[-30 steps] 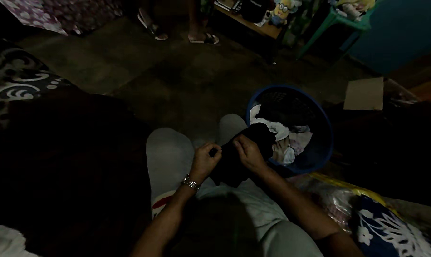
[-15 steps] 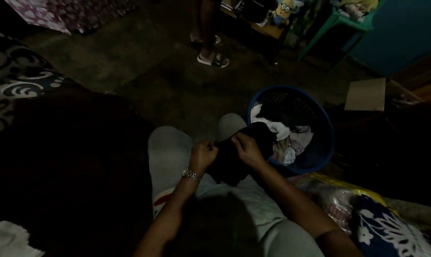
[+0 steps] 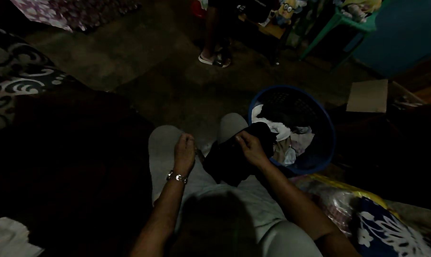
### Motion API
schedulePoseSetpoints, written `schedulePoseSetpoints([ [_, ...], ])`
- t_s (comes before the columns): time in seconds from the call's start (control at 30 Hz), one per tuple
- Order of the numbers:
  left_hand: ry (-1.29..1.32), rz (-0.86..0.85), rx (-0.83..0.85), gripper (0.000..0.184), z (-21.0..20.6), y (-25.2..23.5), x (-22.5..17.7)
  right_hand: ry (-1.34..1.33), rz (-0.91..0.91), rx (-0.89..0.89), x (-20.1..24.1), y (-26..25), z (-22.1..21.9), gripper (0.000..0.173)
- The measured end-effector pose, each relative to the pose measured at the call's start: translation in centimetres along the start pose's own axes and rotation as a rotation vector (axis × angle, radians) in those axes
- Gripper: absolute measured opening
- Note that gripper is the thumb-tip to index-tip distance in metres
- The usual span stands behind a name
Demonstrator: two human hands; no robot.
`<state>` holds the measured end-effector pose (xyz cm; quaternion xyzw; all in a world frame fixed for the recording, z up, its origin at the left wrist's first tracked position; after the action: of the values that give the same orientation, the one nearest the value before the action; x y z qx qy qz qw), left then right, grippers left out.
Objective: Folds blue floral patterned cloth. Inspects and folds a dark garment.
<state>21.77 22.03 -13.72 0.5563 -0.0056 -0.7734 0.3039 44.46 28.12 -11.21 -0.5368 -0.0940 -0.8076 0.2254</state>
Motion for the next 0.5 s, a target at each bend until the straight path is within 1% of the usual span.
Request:
schedulePoseSetpoints([
  [0.13,-0.107,-0.120,0.057,0.033,-0.7,0.2,0.4,-0.021,0.014,0.005,-0.2,0.1,0.1,0.026],
  [0.23,-0.136,-0.140,0.090,0.034,-0.8,0.6,0.2,0.005,0.029,-0.011,-0.1,0.2,0.1,0.027],
  [0.3,-0.147,-0.148,0.093,0.039,-1.0,0.7,0.2,0.006,0.037,-0.030,0.0,0.3,-0.1,0.027],
  [0.37,-0.100,-0.162,0.099,0.040,-1.4,0.7,0.3,-0.013,0.034,-0.055,-0.1,0.4,-0.3,0.027],
  [0.4,-0.060,-0.177,0.120,0.037,-1.7,0.7,0.3,-0.023,0.034,-0.060,-0.1,0.4,-0.3,0.026],
  [0.43,-0.030,-0.192,0.169,0.030,-1.9,0.7,0.3,-0.029,0.036,-0.064,-0.2,0.4,-0.4,0.025],
  [0.47,-0.016,-0.205,0.240,0.028,-2.1,0.7,0.2,-0.032,0.037,-0.061,-0.3,0.4,-0.4,0.024],
  [0.5,-0.025,-0.231,0.291,0.031,-2.3,0.8,0.1,-0.034,0.036,-0.057,-0.3,0.5,-0.5,0.024],
])
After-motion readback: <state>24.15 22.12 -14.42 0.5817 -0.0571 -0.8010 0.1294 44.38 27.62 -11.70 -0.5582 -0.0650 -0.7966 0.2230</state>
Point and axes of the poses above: each hand's wrist, its own y-axis away from the middle knuckle, its own z-axis out of the back of the hand, x = y × z, the point moved 3 cm from there along -y, towards the middle knuckle, and after that the axes turned 7 degrees about z, right-handed, at the moved point
